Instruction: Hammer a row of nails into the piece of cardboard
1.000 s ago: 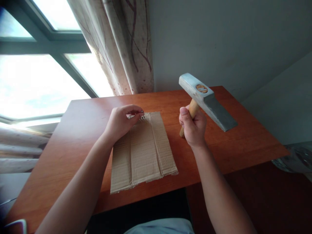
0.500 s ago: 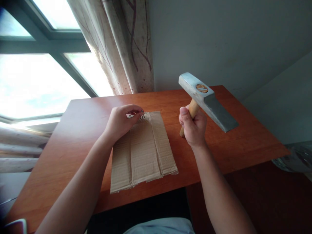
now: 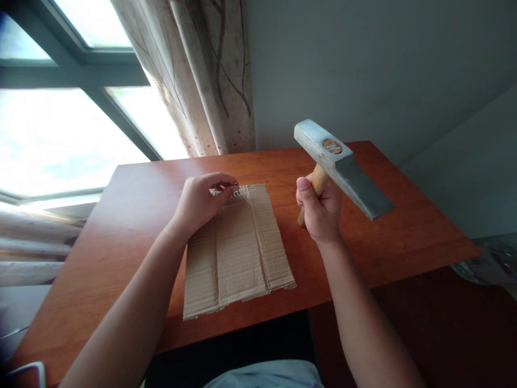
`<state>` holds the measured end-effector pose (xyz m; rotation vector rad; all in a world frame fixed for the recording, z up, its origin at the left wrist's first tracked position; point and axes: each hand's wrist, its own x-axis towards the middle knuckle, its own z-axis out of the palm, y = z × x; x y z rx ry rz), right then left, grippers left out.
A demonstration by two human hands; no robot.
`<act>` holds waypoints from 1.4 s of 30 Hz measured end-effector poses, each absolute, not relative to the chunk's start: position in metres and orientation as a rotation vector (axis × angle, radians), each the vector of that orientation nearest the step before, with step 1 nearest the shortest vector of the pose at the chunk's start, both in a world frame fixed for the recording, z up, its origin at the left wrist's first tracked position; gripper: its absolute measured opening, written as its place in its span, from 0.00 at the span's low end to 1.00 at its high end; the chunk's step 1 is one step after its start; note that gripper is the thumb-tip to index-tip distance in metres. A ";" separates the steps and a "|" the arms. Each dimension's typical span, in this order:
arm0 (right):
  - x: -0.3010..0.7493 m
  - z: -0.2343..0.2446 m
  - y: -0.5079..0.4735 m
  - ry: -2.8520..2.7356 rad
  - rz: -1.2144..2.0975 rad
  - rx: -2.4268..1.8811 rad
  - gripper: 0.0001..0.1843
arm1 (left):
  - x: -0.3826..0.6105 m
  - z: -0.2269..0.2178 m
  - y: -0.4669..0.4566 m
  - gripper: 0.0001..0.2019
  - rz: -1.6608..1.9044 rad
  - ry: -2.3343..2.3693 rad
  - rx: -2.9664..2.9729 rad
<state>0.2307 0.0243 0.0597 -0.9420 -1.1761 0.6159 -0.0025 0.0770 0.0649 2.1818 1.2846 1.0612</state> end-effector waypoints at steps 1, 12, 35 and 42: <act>0.231 0.060 0.024 -1.177 0.618 -0.942 0.27 | -0.002 0.065 0.077 0.06 1.059 1.286 2.187; 0.228 0.060 0.022 -1.235 0.647 -0.883 0.24 | -0.002 0.061 0.077 0.06 1.036 1.311 2.215; 0.225 0.137 0.018 -2.095 0.423 -1.746 0.21 | -0.003 0.059 0.077 0.07 0.932 1.346 2.267; 0.208 0.148 0.015 -2.169 0.378 -1.758 0.21 | -0.003 0.059 0.077 0.08 0.949 1.366 2.295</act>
